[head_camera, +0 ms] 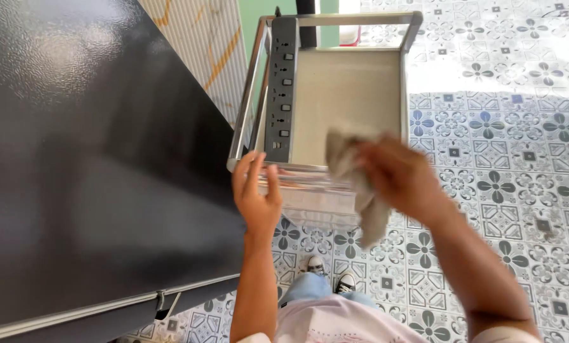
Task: The person removes a stack of paper with binder clips from a metal cart and places it on a nearby table. They then use a cloth to wipe the interior surfaces of the cart, including the sides and a power strip. Finally, the person returns the paper and binder clips to the cart.
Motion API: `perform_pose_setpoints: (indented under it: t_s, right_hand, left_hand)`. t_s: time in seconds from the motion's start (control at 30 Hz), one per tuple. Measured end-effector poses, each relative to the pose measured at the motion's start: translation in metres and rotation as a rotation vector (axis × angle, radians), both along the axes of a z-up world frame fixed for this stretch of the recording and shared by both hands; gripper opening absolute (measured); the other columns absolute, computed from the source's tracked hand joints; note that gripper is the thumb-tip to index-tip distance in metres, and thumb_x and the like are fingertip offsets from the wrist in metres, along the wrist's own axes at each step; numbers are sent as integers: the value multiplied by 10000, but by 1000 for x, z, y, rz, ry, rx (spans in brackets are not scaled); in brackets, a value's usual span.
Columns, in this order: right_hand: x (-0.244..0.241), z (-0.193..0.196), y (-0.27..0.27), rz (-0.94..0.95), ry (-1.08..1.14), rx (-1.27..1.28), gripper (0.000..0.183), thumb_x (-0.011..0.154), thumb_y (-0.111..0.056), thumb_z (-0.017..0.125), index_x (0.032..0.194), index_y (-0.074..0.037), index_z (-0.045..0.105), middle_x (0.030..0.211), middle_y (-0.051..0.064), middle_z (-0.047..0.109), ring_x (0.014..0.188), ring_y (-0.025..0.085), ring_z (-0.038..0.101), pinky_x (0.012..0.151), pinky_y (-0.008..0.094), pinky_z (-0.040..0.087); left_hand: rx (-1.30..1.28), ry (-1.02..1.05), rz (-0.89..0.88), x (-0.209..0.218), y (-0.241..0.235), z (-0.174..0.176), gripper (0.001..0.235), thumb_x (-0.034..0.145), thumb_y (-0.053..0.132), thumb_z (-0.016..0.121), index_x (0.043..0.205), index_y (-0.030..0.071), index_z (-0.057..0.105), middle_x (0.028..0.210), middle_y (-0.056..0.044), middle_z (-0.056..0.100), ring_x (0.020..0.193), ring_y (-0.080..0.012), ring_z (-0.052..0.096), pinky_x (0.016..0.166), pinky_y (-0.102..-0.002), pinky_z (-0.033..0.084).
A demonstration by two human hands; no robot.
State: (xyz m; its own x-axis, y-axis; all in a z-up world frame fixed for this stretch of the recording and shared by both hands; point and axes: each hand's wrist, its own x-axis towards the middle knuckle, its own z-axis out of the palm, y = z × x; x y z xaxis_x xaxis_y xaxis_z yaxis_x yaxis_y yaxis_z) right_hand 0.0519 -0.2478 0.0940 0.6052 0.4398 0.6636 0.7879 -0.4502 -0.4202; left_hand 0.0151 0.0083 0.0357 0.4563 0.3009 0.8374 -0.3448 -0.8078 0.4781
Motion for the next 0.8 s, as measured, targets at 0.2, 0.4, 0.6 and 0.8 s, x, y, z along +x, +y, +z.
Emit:
perform_pose_setpoints:
  t_s: [0.2,0.4,0.6,0.8]
  right_hand:
    - [69,65,-15,-11,-94,417,278,1243,-148,349,1411,57,436,1152,156,492,936,206,423,881,360,366]
    - [148,-35,-49,-238,159,-381,137,1009,50,634,1092,-46,687,1007,85,714,696,227,641,646,345,567]
    - [173,-129,-31,-115,9,-652,841,870,-702,558,1422,-68,586,1534,279,501,1405,503,482,1139,590,417]
    - [272,-155,-11,-145,-19,-536,582,1030,-437,561,1426,-10,562,1439,285,567,1366,484,518,1144,539,391]
  left_hand:
    - [60,554,-179,50,4,18,512,922,249,686,1341,-18,564,1407,-257,525,1240,-420,569,997,-453,490]
    - [285,1117,-46,114,6,11,975,907,520,685,1599,49,186,1519,-363,348,1347,-486,448,1008,-520,458]
    - [135,1409,52,133,-12,23,1204,813,431,833,1639,141,7,1344,-333,535,1175,-544,613,951,-619,528]
    - [-16,1458,133,146,-15,23,1206,847,333,812,1637,155,-81,1307,-327,545,1175,-549,609,973,-587,527]
